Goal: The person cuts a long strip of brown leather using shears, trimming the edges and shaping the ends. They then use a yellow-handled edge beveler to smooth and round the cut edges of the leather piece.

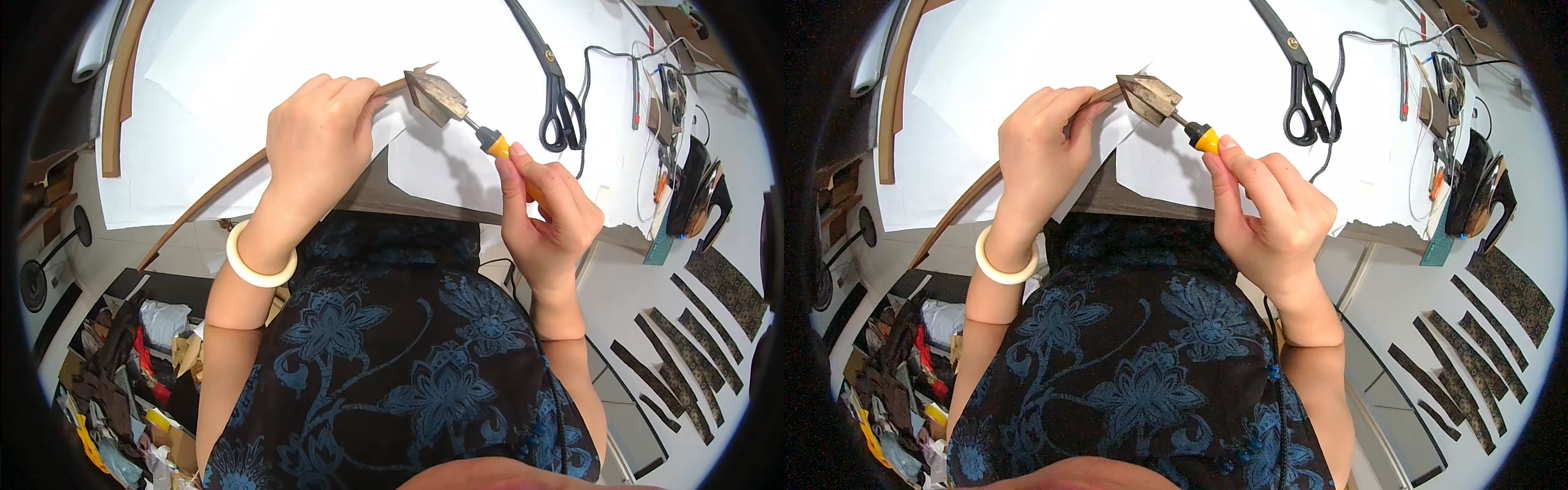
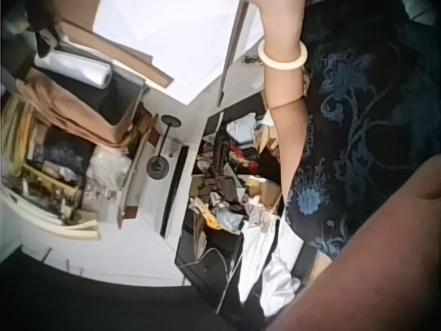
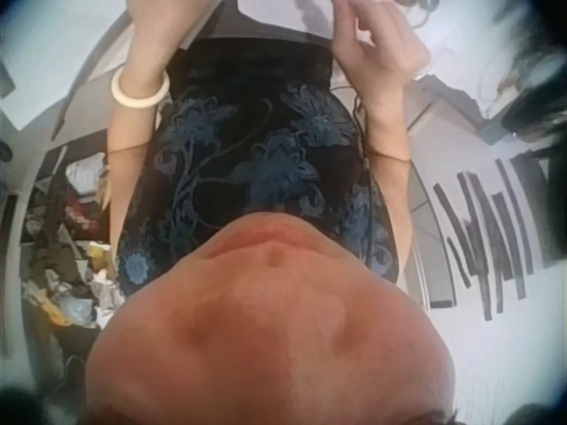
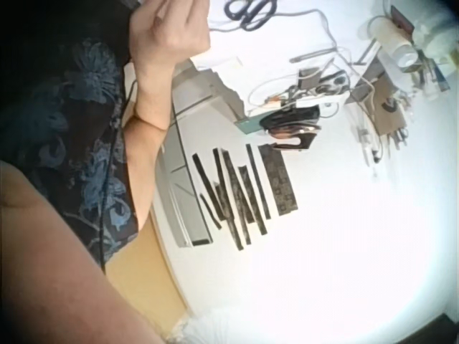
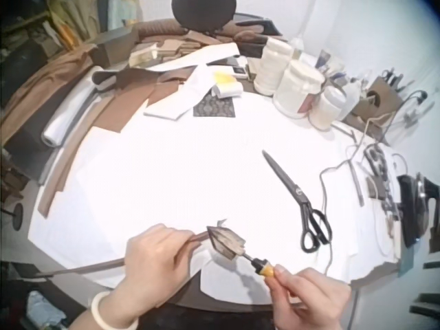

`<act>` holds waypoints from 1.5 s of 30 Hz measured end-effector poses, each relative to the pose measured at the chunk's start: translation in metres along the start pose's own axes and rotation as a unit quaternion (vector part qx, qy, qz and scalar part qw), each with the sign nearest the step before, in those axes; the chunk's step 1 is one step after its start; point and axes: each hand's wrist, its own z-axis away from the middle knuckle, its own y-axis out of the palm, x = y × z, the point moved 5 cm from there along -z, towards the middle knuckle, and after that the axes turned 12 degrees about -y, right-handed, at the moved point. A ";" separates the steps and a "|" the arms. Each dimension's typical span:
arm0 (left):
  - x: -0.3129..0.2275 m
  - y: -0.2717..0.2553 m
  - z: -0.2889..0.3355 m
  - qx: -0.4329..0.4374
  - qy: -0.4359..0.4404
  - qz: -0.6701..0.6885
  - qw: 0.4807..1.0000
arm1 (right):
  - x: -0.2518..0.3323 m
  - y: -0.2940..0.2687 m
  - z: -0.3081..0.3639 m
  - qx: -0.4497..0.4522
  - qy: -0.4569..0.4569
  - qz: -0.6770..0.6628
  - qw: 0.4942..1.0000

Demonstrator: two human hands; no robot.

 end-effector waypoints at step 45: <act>-0.082 -0.098 0.005 -0.068 -0.069 0.189 0.977 | 0.044 -0.030 0.012 -0.259 -0.047 -0.075 0.962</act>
